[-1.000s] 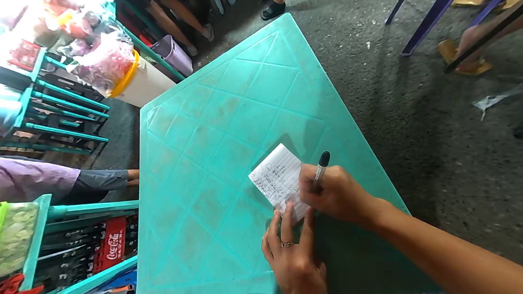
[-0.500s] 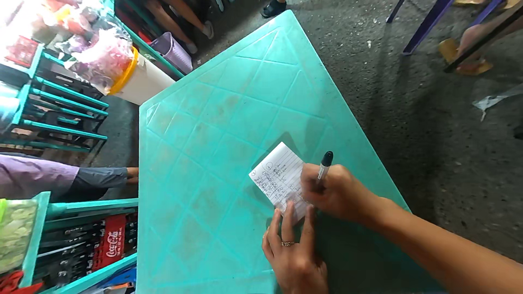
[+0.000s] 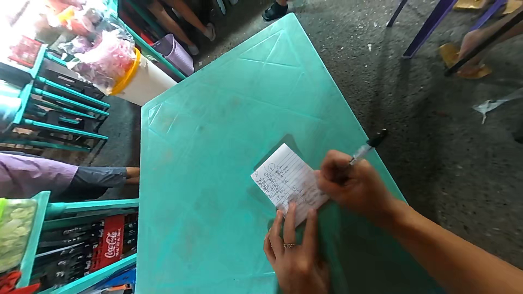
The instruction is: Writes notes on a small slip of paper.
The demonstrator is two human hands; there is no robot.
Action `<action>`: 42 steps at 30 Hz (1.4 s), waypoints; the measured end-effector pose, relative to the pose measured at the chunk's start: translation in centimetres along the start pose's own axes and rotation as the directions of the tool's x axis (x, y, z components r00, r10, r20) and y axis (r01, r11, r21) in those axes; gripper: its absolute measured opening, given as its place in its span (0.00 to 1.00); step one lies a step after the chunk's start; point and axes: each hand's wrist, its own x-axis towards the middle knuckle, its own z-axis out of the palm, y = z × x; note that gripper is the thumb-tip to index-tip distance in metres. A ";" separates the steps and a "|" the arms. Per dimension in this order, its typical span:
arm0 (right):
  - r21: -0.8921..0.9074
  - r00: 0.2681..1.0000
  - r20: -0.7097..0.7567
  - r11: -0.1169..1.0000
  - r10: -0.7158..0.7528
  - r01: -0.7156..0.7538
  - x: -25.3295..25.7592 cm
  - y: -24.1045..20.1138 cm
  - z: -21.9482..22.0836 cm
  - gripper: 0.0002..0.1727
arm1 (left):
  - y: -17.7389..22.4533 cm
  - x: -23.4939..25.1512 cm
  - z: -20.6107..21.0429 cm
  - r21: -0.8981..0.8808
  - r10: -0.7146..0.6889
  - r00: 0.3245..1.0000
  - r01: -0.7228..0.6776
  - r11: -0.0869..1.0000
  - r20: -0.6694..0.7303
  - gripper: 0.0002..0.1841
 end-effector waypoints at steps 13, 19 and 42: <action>-0.206 0.998 0.060 0.978 -0.033 0.045 -0.6 0.6 0.5 0.04 | 0.2 0.0 -0.1 -0.024 -0.021 1.000 0.021 0.999 0.006 0.25; -0.214 0.997 0.055 0.975 -0.053 0.064 -0.7 0.6 0.5 0.04 | 0.2 -0.1 -0.1 -0.028 -0.017 1.000 0.017 0.999 0.006 0.26; 0.102 0.969 -0.210 0.989 0.130 -0.111 0.4 -0.8 -0.9 0.10 | 0.1 0.0 -0.3 -0.014 -0.008 1.000 0.008 1.000 0.018 0.24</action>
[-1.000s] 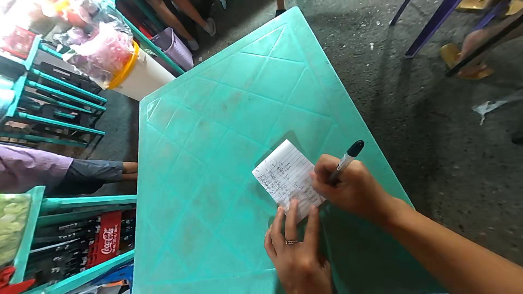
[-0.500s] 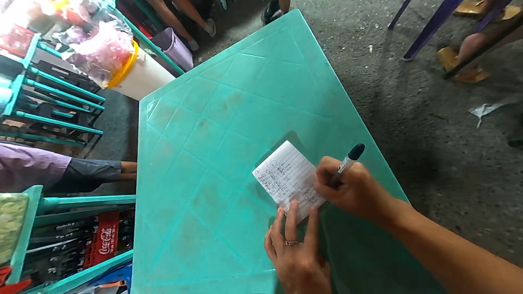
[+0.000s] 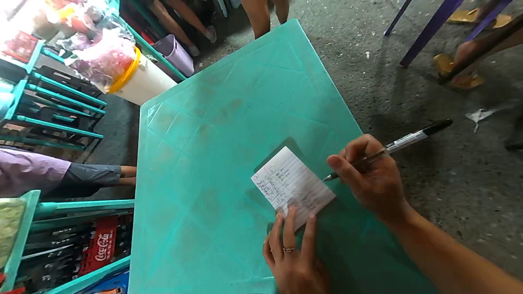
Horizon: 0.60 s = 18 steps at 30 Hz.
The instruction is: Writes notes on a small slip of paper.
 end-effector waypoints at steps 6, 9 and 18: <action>-0.142 0.986 0.164 0.988 -0.040 0.064 -2.0 0.2 1.1 0.13 | -0.1 -0.1 0.2 0.010 0.004 1.000 -0.004 1.000 -0.025 0.23; -0.245 0.976 0.203 0.960 -0.082 0.132 -2.3 0.4 1.5 0.08 | 0.0 -0.1 0.3 0.010 0.004 1.000 -0.004 1.000 -0.029 0.24; -0.384 0.948 0.241 0.877 -0.207 0.289 -2.8 0.8 1.8 0.05 | 0.0 -0.2 0.4 -0.002 0.000 0.999 0.000 1.000 -0.042 0.23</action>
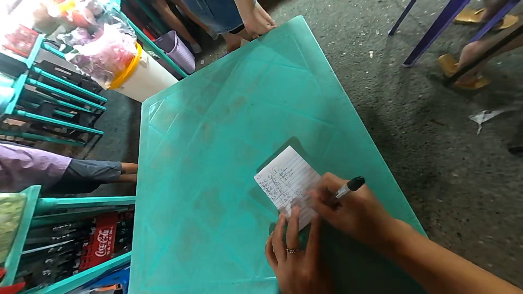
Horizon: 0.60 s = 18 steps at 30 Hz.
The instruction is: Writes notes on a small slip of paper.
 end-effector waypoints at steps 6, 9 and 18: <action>0.026 0.984 -0.116 0.991 0.132 -0.130 1.0 1.1 -2.2 0.06 | 0.1 0.3 -0.4 0.006 0.001 0.999 -0.002 1.000 0.036 0.23; 0.389 0.924 -0.173 0.886 0.340 -0.253 1.3 1.2 -2.8 0.07 | 0.2 0.1 -0.4 -0.013 -0.009 0.999 0.010 1.000 0.049 0.25; 0.425 0.912 -0.260 0.886 0.317 -0.187 -3.7 2.6 -4.0 0.14 | 0.6 0.9 0.6 -0.146 -0.062 0.993 0.046 0.988 -0.103 0.25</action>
